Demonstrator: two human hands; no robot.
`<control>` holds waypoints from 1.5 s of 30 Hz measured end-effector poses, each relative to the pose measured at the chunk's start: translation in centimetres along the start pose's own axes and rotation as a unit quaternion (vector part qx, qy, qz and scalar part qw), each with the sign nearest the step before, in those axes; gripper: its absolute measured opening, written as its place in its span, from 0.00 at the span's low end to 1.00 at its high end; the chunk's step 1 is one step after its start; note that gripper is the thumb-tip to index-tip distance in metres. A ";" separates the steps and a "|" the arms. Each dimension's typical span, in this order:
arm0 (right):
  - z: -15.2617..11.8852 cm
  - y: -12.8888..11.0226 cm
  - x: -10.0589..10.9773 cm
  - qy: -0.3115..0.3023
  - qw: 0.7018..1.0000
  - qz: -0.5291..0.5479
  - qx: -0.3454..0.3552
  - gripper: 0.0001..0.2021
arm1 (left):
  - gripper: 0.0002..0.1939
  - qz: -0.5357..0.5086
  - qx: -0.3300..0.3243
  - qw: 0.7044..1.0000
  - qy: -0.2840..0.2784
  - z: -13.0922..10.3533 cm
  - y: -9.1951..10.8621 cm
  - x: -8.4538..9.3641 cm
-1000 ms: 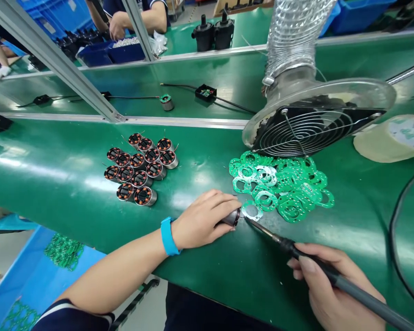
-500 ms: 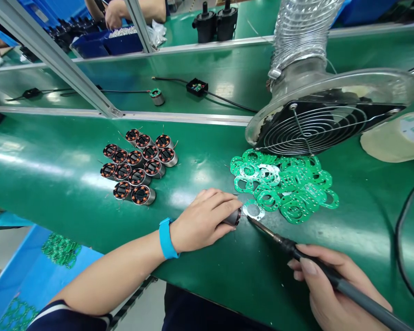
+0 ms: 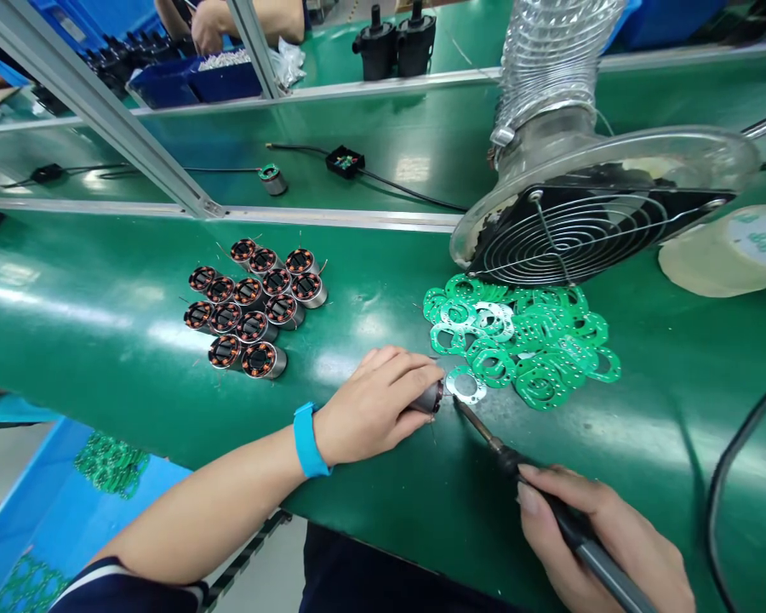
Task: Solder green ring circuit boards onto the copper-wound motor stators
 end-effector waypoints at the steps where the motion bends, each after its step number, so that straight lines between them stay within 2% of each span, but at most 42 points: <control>1: 0.0 0.2 0.2 0.001 1.000 -0.004 0.004 0.11 | 0.16 -0.002 0.000 1.000 0.000 0.0 0.0 0.0; 4: 0.1 0.7 0.8 0.002 1.000 -0.003 0.004 0.10 | 0.16 -0.007 0.004 1.000 -0.008 0.0 0.0 0.0; 9: 1.0 0.5 0.9 -0.040 0.999 -0.010 0.015 0.10 | 0.16 -0.009 0.022 0.999 -0.040 0.0 0.0 0.0; 12: 1.0 0.5 0.6 -0.043 0.999 -0.007 0.013 0.09 | 0.16 -0.007 0.017 0.999 -0.029 0.0 0.1 0.0; 14: 0.6 0.7 0.5 -0.035 0.999 -0.001 0.001 0.09 | 0.16 -0.005 0.014 1.000 -0.025 0.0 0.1 0.0; 18: 0.0 1.4 0.7 0.020 0.999 0.018 -0.021 0.10 | 0.16 0.001 0.019 0.999 -0.034 0.0 0.1 0.1; 20: 0.4 1.2 0.6 0.001 1.000 0.012 0.011 0.14 | 0.16 0.003 0.016 0.999 -0.029 0.0 0.1 0.1; 24: 2.3 0.0 -0.5 -0.096 0.989 -0.037 0.106 0.17 | 0.16 0.006 0.017 1.000 -0.025 0.1 0.2 0.1; 28: 3.7 -0.8 -1.9 -0.101 0.962 -0.138 0.212 0.13 | 0.16 -0.003 0.037 0.998 -0.049 0.2 0.2 0.0; 30: 3.8 -0.7 -2.2 -0.093 0.957 -0.156 0.227 0.12 | 0.16 -0.014 0.055 0.997 -0.054 0.2 0.1 0.0; 32: 3.7 -0.6 -2.1 -0.070 0.969 -0.128 0.198 0.12 | 0.16 -0.041 0.083 0.995 -0.044 0.2 0.2 0.1; 34: 3.4 -0.5 -1.7 -0.041 0.988 -0.084 0.124 0.12 | 0.17 -0.092 0.126 0.987 -0.031 0.2 0.3 0.4; 37: 2.9 -0.7 -1.7 -0.051 0.998 -0.037 0.013 0.13 | 0.18 -0.206 0.203 0.957 -0.033 0.0 0.8 0.6; 39: 2.8 -1.1 -2.0 -0.037 0.999 -0.016 -0.026 0.15 | 0.20 -0.277 0.227 0.932 -0.061 -0.2 1.2 0.5; 43: 3.3 -1.2 -2.3 0.059 0.993 0.071 -0.079 0.16 | 0.26 -0.382 0.189 0.900 -0.097 -0.5 1.9 -0.5; 45: 3.9 -1.1 -2.5 0.041 0.986 0.136 -0.093 0.16 | 0.26 -0.358 0.158 0.915 -0.097 -0.4 1.9 -0.9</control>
Point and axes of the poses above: each hand's wrist, its own z-axis towards the middle knuckle, its own x-axis out of the back of the hand, y = z × x, the point moved 2 cm from there along z, towards the middle knuckle, and after that the axes turned 8 degrees about z, right-handed, at the moved point
